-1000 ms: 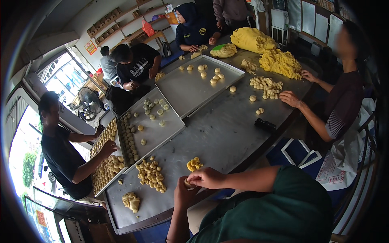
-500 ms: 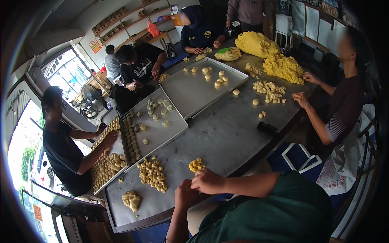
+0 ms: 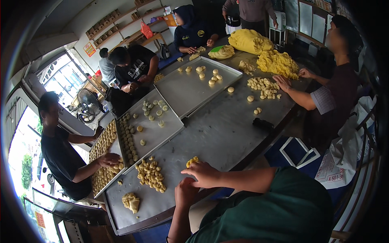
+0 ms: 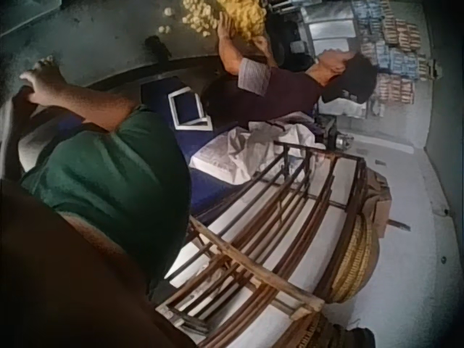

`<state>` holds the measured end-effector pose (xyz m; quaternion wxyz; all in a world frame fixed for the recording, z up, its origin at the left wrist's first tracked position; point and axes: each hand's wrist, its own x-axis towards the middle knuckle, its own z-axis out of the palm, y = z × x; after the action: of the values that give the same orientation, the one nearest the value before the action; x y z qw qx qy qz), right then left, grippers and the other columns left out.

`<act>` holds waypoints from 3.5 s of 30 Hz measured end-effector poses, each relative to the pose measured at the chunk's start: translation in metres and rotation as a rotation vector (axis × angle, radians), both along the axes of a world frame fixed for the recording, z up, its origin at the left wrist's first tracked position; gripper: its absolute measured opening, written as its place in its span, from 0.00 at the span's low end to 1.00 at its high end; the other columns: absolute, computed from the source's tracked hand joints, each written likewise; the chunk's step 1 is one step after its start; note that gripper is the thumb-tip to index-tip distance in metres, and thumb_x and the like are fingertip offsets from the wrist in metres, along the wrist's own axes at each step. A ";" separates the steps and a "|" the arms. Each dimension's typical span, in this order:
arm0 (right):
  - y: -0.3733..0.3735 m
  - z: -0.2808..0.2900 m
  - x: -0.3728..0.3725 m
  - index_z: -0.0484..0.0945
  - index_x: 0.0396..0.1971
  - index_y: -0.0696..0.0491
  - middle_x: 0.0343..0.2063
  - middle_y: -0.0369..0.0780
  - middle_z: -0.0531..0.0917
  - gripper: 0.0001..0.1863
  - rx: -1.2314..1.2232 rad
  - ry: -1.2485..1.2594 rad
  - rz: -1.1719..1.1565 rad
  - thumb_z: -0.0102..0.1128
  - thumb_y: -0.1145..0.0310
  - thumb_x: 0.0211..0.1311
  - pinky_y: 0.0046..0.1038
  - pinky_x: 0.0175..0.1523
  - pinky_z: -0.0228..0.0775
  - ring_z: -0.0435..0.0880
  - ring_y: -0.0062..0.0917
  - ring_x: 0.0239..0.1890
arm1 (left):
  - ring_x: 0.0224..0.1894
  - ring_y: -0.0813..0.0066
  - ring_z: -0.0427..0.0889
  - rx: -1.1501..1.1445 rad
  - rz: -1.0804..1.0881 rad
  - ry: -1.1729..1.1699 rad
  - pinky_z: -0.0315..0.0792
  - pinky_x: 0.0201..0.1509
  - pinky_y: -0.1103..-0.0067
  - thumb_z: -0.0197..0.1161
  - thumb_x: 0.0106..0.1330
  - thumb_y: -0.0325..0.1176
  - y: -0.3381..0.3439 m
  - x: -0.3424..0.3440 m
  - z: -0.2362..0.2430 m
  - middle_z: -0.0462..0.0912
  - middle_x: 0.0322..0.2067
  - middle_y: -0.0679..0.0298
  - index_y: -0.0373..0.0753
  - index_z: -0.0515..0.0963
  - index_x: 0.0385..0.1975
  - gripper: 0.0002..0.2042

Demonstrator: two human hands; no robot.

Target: The person prepares dough by hand at a table, taking portions of dough from a larger mass, rolling them into small balls, and placing them onto metal trays alongside other workers.

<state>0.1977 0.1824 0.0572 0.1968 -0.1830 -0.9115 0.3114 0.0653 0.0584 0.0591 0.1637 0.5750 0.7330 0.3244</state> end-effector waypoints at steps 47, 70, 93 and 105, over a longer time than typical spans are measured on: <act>-0.043 -0.031 -0.013 0.82 0.49 0.56 0.38 0.36 0.85 0.18 -0.592 0.336 0.043 0.73 0.60 0.67 0.24 0.45 0.76 0.81 0.18 0.37 | 0.59 0.61 0.81 0.192 0.304 -1.115 0.68 0.69 0.68 0.46 0.84 0.39 -0.004 -0.005 -0.002 0.79 0.62 0.46 0.50 0.31 0.82 0.36; 0.047 -0.077 0.001 0.82 0.58 0.56 0.59 0.45 0.84 0.19 0.348 0.204 -0.042 0.56 0.67 0.71 0.34 0.68 0.74 0.81 0.37 0.64 | 0.49 0.60 0.88 0.366 0.347 -0.465 0.74 0.63 0.67 0.45 0.79 0.30 -0.011 -0.056 -0.084 0.86 0.32 0.57 0.42 0.49 0.80 0.30; 0.064 -0.036 0.002 0.86 0.47 0.53 0.48 0.47 0.87 0.13 0.235 -0.208 0.078 0.58 0.67 0.69 0.39 0.61 0.78 0.86 0.41 0.54 | 0.50 0.59 0.88 0.295 0.346 -0.406 0.75 0.61 0.67 0.43 0.80 0.30 -0.018 -0.055 -0.074 0.85 0.32 0.57 0.37 0.60 0.74 0.24; 0.051 -0.070 0.006 0.83 0.56 0.54 0.58 0.41 0.84 0.16 0.161 0.055 0.079 0.55 0.69 0.72 0.36 0.66 0.76 0.81 0.38 0.64 | 0.50 0.60 0.88 0.273 0.344 -0.452 0.75 0.60 0.70 0.43 0.80 0.30 -0.011 -0.056 -0.077 0.85 0.30 0.58 0.36 0.67 0.69 0.20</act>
<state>0.2034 0.2335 -0.0125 0.2233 -0.1217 -0.9344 0.2496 0.0096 0.0472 -0.0177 0.1863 0.3726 0.7143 0.5624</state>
